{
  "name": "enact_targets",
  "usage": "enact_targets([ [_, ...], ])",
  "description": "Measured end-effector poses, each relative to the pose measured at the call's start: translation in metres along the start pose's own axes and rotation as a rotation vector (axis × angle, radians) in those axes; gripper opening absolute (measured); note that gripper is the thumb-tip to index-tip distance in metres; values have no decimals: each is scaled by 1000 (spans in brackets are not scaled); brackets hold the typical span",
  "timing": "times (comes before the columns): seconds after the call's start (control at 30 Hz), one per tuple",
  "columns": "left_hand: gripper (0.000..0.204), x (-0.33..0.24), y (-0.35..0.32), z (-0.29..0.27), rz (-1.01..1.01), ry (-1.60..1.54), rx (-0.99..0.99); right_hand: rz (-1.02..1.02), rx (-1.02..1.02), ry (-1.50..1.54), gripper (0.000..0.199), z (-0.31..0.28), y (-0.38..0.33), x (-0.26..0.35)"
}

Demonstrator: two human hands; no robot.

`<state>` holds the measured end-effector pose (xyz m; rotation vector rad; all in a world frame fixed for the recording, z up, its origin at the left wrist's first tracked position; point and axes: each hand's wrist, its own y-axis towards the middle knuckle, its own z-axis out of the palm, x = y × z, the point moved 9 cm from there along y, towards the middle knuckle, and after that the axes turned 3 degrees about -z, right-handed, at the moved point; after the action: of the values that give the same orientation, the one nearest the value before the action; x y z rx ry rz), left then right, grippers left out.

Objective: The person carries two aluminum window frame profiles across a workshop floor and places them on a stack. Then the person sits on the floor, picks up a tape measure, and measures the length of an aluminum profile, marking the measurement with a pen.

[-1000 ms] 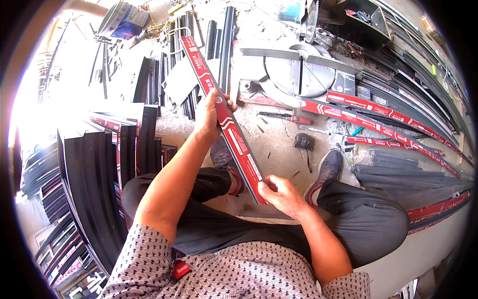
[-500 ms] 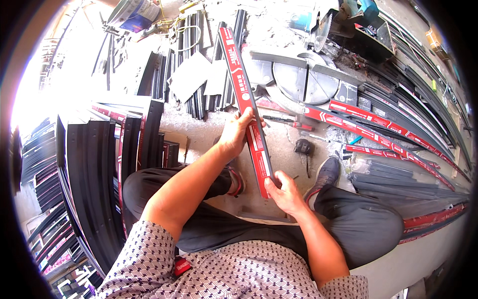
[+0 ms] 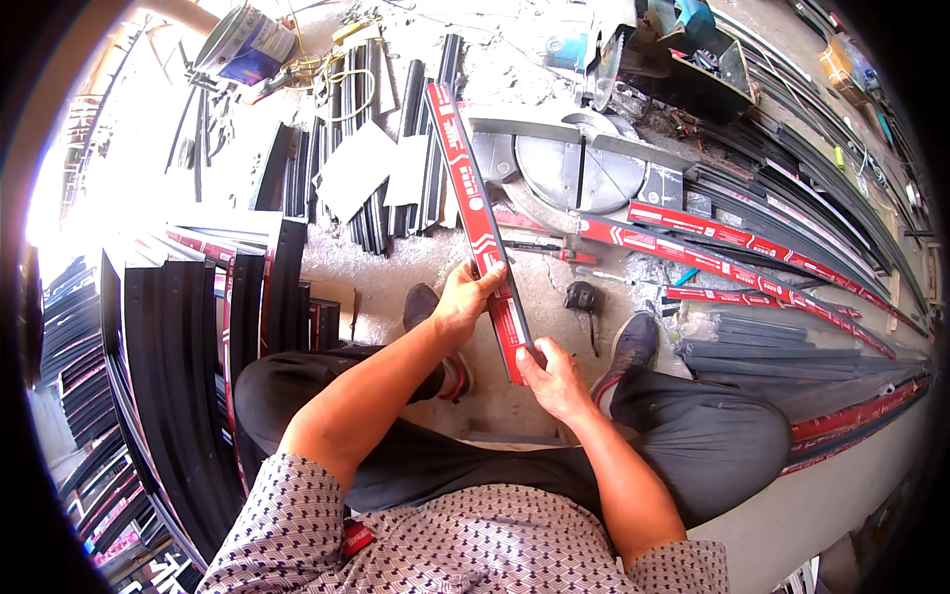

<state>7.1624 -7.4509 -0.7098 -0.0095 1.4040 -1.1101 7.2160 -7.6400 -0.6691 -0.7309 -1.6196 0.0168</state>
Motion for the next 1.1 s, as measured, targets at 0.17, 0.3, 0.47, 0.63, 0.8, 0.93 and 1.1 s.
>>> enact_targets([
  [0.17,15,1,6,-14,32,95,-98,-49,-38,88,38,1,0,-2],
  [0.3,19,-2,9,-29,9,58,-182,-40,-62,-15,37,-5,-2,-5],
  [0.47,23,-7,20,-45,33,110,-242,-40,-65,-85,33,-6,-2,-9],
  [0.63,23,-14,37,-62,34,105,-247,-6,-60,-157,30,-5,-2,-10],
  [0.8,21,-34,51,-61,4,-3,-198,68,-7,-128,30,-6,-2,-11],
  [0.93,21,-37,62,-68,-4,-213,-178,110,6,-138,31,-5,-4,-17],
  [1.1,17,-44,67,-73,2,-219,-171,158,17,-140,32,-3,-3,-19],
])
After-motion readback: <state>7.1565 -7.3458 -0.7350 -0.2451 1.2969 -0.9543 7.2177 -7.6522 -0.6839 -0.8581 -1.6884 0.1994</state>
